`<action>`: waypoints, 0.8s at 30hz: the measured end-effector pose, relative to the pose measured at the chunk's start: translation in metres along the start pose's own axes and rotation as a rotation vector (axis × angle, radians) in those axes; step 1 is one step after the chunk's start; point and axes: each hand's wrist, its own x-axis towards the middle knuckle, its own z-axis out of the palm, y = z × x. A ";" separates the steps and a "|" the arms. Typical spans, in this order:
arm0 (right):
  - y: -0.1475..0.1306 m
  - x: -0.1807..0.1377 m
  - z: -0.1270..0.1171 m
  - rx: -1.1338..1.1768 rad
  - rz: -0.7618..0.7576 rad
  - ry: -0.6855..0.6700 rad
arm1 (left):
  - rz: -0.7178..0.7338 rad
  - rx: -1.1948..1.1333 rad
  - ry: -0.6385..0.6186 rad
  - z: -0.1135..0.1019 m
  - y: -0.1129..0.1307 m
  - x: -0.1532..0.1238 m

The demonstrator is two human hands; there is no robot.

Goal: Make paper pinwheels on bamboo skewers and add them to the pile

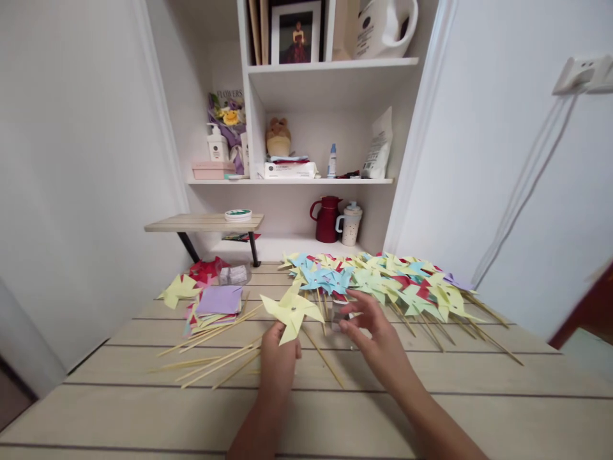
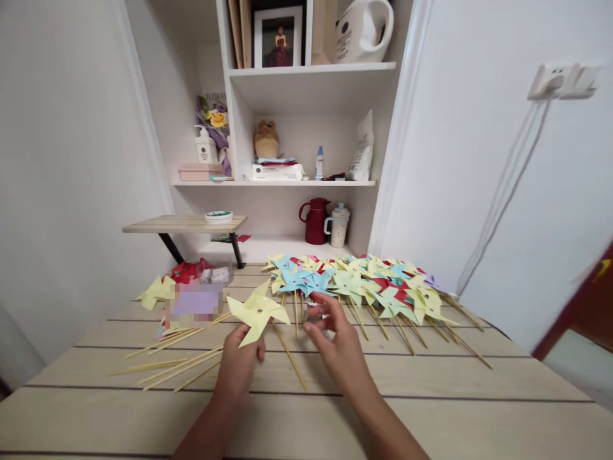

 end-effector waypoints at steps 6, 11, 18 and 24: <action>0.004 -0.007 0.019 0.059 0.097 -0.186 | -0.162 -0.432 -0.010 0.003 0.001 -0.001; -0.011 -0.018 0.034 -0.123 -0.022 -0.299 | -0.184 -0.586 -0.051 0.003 0.007 -0.006; -0.016 -0.026 0.048 -0.350 -0.078 -0.423 | -0.215 -0.607 -0.019 0.009 0.007 -0.006; -0.010 -0.025 0.054 -0.334 -0.018 -0.387 | -0.201 -0.633 -0.036 0.009 0.009 -0.005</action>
